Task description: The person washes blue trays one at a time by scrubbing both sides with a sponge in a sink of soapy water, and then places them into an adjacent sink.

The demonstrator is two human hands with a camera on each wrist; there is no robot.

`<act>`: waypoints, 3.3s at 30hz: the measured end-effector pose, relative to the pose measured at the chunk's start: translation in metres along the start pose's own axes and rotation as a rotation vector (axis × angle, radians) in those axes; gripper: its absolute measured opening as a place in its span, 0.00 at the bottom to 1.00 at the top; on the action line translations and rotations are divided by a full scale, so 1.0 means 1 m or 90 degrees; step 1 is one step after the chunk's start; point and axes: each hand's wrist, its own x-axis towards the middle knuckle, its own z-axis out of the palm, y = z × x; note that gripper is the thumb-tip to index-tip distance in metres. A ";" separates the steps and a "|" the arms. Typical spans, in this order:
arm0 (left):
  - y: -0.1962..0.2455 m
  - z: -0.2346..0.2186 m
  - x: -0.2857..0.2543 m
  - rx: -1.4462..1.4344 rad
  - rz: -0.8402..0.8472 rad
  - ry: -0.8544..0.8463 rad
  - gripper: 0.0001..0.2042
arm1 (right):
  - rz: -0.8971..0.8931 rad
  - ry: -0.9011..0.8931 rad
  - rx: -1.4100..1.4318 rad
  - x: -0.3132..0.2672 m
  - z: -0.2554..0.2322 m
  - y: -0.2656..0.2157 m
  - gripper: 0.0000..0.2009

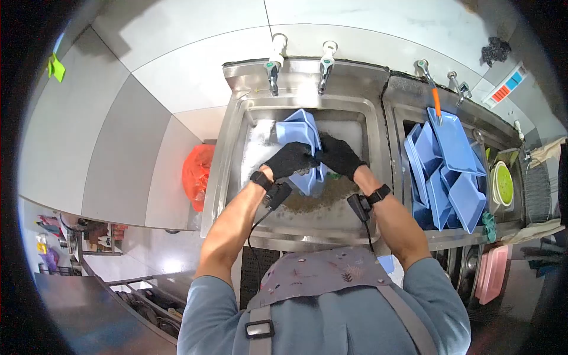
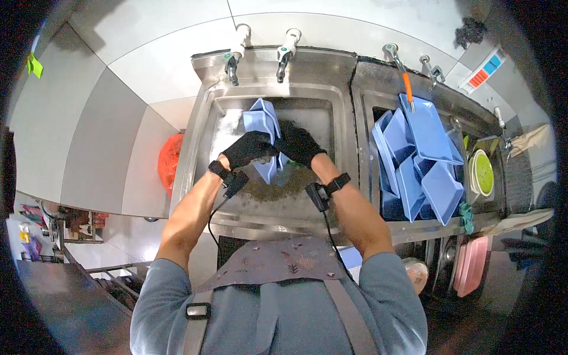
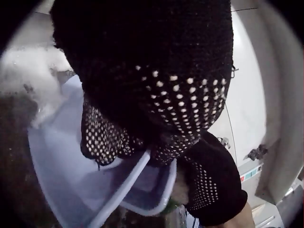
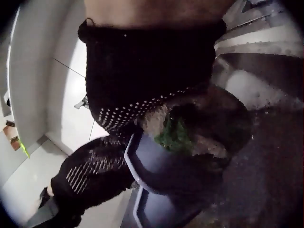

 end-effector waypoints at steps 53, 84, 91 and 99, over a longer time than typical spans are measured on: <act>0.163 -0.024 0.001 -0.186 0.055 0.533 0.15 | -0.045 -0.001 -0.093 -0.137 -0.009 0.043 0.15; 0.109 0.057 0.093 -0.496 0.030 0.085 0.18 | 0.002 -0.050 -0.125 -0.120 0.026 0.051 0.11; -0.091 -0.012 0.004 0.051 0.076 0.243 0.09 | 0.114 0.100 -0.126 -0.033 0.014 0.046 0.11; -0.180 -0.017 -0.054 0.428 0.117 0.215 0.09 | 0.184 0.068 -0.250 0.036 0.067 0.144 0.21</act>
